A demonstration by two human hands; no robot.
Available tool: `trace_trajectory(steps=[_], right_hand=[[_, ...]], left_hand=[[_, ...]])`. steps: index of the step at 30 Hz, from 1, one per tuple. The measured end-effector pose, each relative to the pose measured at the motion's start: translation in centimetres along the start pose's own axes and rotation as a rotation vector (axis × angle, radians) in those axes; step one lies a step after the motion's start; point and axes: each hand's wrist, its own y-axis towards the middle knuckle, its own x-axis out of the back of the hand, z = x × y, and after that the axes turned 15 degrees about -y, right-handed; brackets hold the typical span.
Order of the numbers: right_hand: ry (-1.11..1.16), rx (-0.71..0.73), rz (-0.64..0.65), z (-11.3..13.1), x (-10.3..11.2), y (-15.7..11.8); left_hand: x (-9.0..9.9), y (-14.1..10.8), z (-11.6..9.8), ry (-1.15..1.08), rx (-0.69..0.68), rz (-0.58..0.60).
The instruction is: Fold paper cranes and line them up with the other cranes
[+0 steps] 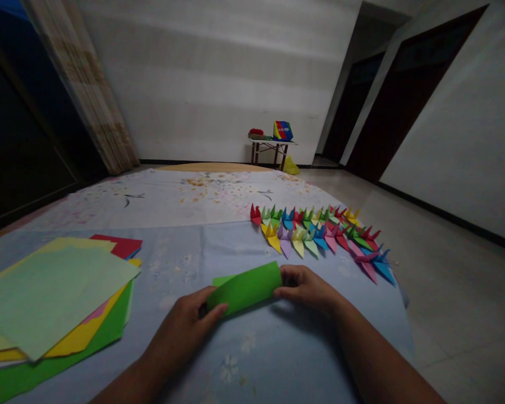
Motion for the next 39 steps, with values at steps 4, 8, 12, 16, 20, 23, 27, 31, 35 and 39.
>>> trace_trajectory(steps=[4, 8, 12, 16, 20, 23, 27, 31, 35, 39], right_hand=[[0.036, -0.013, 0.01, 0.5, -0.3, 0.1], [-0.178, -0.105, -0.137, 0.4, -0.6, 0.4], [-0.402, -0.162, -0.2, 0.4, -0.6, 0.4], [-0.506, -0.149, -0.181, 0.8, -0.7, 0.2], [-0.564, -0.148, -0.168, 1.1, -0.7, 0.0], [-0.585, -0.142, -0.162, 1.1, -0.8, -0.1], [-0.597, -0.144, -0.145, 1.0, -0.8, 0.0], [-0.603, -0.148, -0.141, 1.0, -0.8, 0.0], [-0.624, -0.164, -0.141, 1.2, -0.9, -0.1], [-0.654, -0.184, -0.144, 1.2, -1.0, 0.0]], left_hand=[[-0.7, 0.2, 0.8, -0.217, 0.099, -0.065], [-1.0, 0.3, 1.0, -0.11, 0.095, -0.136], [-1.1, 0.2, 0.8, 0.001, 0.064, -0.17], [-1.0, 0.0, 0.8, 0.16, 0.009, -0.101], [-1.1, -0.3, 0.6, 0.238, -0.029, -0.075], [-1.2, -0.3, 0.2, 0.212, -0.027, -0.082], [-1.2, -0.3, -0.2, 0.177, -0.017, -0.088], [-1.3, -0.3, -0.2, 0.208, -0.011, -0.084], [-1.4, -0.4, 0.1, 0.274, 0.001, -0.069], [-1.5, -0.4, 0.1, 0.334, 0.023, -0.044]])
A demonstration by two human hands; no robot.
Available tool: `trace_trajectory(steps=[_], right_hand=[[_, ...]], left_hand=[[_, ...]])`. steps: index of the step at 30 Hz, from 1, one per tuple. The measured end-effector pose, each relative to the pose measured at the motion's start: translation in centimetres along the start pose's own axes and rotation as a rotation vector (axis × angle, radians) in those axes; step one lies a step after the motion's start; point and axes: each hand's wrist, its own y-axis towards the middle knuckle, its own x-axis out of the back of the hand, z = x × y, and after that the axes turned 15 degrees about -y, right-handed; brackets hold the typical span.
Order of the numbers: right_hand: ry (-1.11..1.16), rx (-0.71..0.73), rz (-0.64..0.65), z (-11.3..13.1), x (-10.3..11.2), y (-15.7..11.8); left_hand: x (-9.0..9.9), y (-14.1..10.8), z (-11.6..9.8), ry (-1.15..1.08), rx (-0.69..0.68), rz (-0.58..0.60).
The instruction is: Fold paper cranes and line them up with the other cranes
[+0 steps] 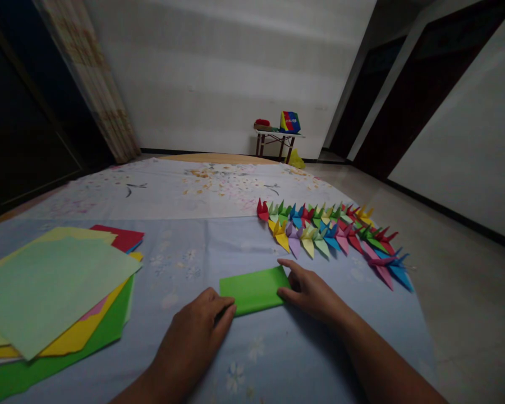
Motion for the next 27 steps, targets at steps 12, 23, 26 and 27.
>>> trace_trajectory(steps=[12, 23, 26, 27], right_hand=[[-0.181, -0.07, -0.027, 0.87, -0.27, -0.14], [-0.191, -0.092, -0.056, 0.8, -0.34, -0.06], [-0.198, -0.103, -0.048, 0.87, -0.31, -0.05], [-0.202, -0.108, -0.044, 0.91, -0.28, -0.05]], left_hand=[[0.03, -0.09, -0.47, 0.054, -0.035, 0.01], [-0.05, -0.01, -0.37, 0.077, -0.019, 0.028], [0.02, -0.08, -0.55, 0.097, -0.016, 0.047], [0.04, -0.1, -0.59, 0.109, -0.014, 0.05]])
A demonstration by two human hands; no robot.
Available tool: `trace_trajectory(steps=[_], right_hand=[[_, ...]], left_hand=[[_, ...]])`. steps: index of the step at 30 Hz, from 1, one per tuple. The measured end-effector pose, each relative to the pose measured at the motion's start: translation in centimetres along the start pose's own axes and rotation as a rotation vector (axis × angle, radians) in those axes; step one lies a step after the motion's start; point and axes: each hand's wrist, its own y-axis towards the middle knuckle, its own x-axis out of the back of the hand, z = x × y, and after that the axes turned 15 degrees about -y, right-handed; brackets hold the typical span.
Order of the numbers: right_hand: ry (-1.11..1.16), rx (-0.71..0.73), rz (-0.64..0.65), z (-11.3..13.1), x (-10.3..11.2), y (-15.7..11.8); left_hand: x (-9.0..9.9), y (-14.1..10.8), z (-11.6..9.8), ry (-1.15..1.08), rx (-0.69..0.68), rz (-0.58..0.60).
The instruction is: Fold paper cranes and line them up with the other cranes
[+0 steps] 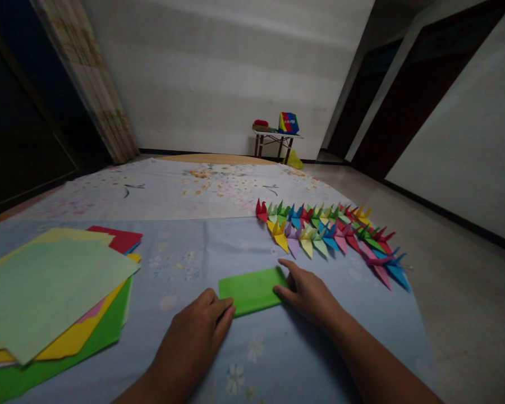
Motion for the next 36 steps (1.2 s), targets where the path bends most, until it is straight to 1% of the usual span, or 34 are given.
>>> trace_trajectory(steps=[7, 11, 13, 15, 20, 22, 24, 26, 28, 30, 31, 33, 36], right_hand=[[-0.037, -0.032, -0.029, 0.0, 0.3, 0.0], [-0.034, -0.055, -0.032, -0.1, 0.3, 0.0], [-0.034, -0.054, -0.043, -0.1, 0.3, 0.0], [-0.039, -0.047, -0.054, -0.1, 0.3, 0.0], [-0.073, -0.01, -0.076, -0.3, 0.5, 0.1], [-0.114, -0.003, -0.111, -0.4, 0.4, 0.1], [-0.157, 0.014, -0.187, -0.4, 0.3, 0.1], [-0.192, 0.051, -0.299, 0.2, 0.1, 0.0], [-0.223, 0.095, -0.408, 1.5, -0.2, -0.2], [-0.244, 0.167, -0.464, 3.2, -0.5, -0.5], [-0.248, 0.205, -0.481, 4.1, -0.6, -0.6], [-0.25, 0.263, -0.468, 5.9, -1.0, -0.8], [-0.254, 0.28, -0.408, 7.5, -1.6, -1.0]], left_hand=[[-0.1, 0.2, 0.3, 0.117, 0.015, -0.011], [-0.1, 0.5, 0.6, 0.18, -0.102, -0.091], [-0.1, 0.6, 0.7, 0.197, -0.154, -0.096], [0.0, 0.6, 0.7, 0.204, -0.175, -0.079], [0.1, 0.7, 0.6, 0.223, -0.174, -0.066], [0.0, 0.8, 0.6, 0.224, -0.178, -0.071], [0.0, 0.8, 0.7, 0.224, -0.184, -0.083], [-0.2, 0.8, 0.8, 0.228, -0.185, -0.092], [-0.4, 0.8, 0.9, 0.234, -0.184, -0.102], [-0.5, 0.8, 0.9, 0.241, -0.185, -0.112], [-0.6, 0.8, 1.0, 0.245, -0.187, -0.118], [-0.7, 0.7, 1.0, 0.257, -0.192, -0.129], [-0.7, 0.7, 0.9, 0.271, -0.202, -0.14]])
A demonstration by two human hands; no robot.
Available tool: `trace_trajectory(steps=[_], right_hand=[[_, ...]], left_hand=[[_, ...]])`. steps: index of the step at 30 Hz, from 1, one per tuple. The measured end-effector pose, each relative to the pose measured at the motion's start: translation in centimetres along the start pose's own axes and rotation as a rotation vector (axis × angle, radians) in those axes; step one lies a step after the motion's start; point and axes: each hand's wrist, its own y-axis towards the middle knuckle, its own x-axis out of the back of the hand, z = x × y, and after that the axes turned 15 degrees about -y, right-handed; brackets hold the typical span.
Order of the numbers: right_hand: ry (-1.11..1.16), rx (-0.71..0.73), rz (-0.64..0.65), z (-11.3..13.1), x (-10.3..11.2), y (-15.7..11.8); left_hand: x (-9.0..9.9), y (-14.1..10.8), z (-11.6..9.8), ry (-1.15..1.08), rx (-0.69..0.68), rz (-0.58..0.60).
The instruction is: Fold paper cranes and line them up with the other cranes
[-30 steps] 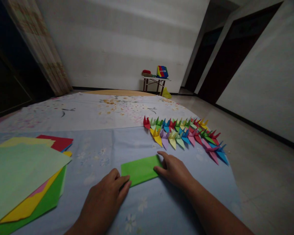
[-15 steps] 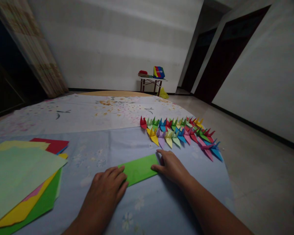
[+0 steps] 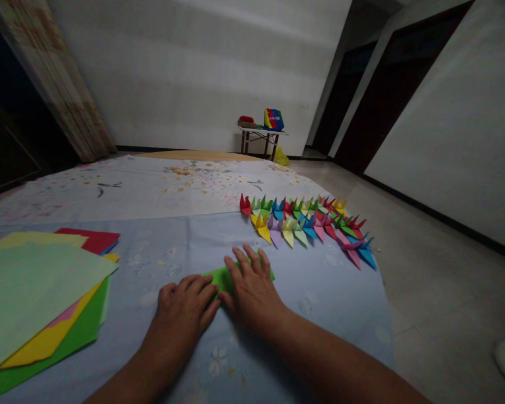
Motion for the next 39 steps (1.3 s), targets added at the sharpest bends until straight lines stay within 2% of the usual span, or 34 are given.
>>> trace_trajectory(steps=[5, 14, 16, 19, 21, 24, 26, 30, 33, 39], right_hand=[[-0.041, -0.061, 0.059, -0.8, 0.0, -0.5], [-0.217, -0.261, 0.103, -7.5, -0.4, -3.6], [-0.231, -0.281, 0.076, -8.4, -0.1, -3.8], [-0.208, -0.201, -0.03, -8.1, 0.8, -3.0], [-0.149, -0.05, -0.057, -6.8, 1.3, -2.2], [-0.044, 0.197, 0.013, -4.2, 1.5, -1.5], [0.003, 0.267, 0.065, -2.9, 1.3, -1.5], [0.05, 0.254, 0.119, -2.8, 1.3, -2.2], [0.085, 0.22, 0.123, -4.4, 1.5, -2.6], [0.138, 0.05, 0.084, -7.0, 1.0, -2.5]], left_hand=[[-0.1, 0.0, 0.3, 0.004, 0.0, -0.002], [-0.2, 0.2, 0.3, -0.019, 0.025, 0.015], [-0.3, 0.2, 0.3, -0.023, 0.019, 0.014], [-0.5, 0.1, 0.5, -0.025, 0.001, -0.005], [-0.6, 0.0, 0.7, -0.021, -0.014, -0.022], [-0.6, -0.1, 0.8, -0.005, -0.029, -0.032], [-0.6, -0.1, 0.7, 0.007, -0.03, -0.034], [-0.8, -0.2, 0.7, 0.031, -0.024, -0.022], [-0.9, -0.2, 0.9, 0.034, -0.001, 0.013], [-0.2, -0.2, 2.1, 0.036, 0.044, 0.061]])
